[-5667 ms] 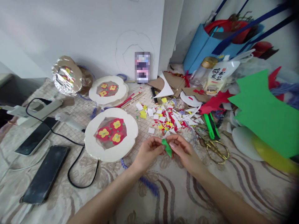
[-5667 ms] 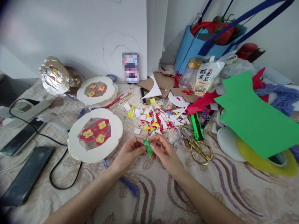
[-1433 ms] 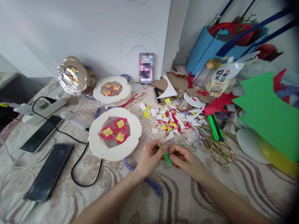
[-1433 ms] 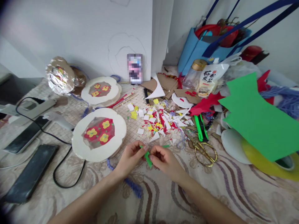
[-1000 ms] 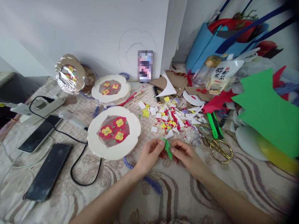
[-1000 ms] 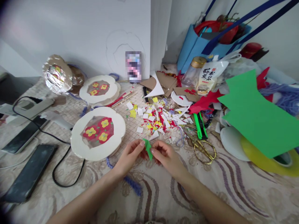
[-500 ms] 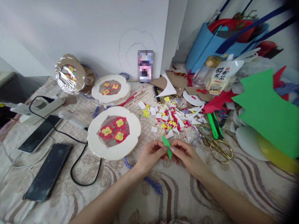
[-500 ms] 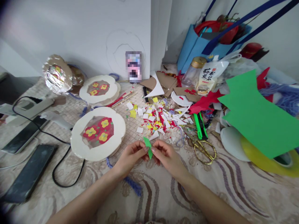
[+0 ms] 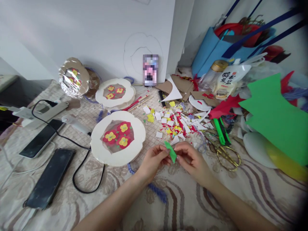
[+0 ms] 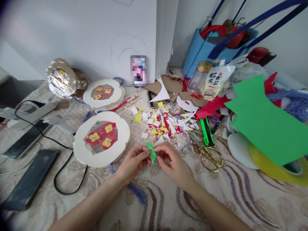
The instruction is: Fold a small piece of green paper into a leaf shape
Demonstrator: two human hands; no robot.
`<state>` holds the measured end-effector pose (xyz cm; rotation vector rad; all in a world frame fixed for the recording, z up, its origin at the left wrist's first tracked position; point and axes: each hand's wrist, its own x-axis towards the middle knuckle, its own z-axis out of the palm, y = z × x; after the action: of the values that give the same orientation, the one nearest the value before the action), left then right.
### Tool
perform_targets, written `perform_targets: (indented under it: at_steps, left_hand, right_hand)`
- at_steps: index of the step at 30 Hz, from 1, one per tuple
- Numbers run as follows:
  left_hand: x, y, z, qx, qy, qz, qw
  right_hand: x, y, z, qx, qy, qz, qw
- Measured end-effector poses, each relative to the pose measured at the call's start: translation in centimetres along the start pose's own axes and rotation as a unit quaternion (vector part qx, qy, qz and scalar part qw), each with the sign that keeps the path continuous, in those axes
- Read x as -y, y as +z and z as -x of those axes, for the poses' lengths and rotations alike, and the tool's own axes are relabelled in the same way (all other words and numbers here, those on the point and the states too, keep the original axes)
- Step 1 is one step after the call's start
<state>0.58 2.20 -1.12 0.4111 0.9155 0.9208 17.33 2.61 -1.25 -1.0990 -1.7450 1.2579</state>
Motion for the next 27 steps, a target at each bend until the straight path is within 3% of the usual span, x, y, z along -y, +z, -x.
perform_targets:
  at_steps: [4, 14, 27]
  left_hand:
    - [0.0, 0.03, 0.01, 0.002, -0.003, 0.002, 1.0]
    - [0.05, -0.06, -0.1, 0.022, -0.005, -0.016, 1.0]
    - [0.32, 0.04, -0.06, 0.012, 0.021, -0.049, 0.999]
  right_hand:
    - [0.14, -0.26, -0.27, 0.023, -0.058, 0.04, 0.997]
    - [0.29, -0.62, -0.4, 0.031, -0.079, 0.069, 0.994]
    - [0.2, -0.69, -0.66, 0.032, -0.035, 0.041, 0.998]
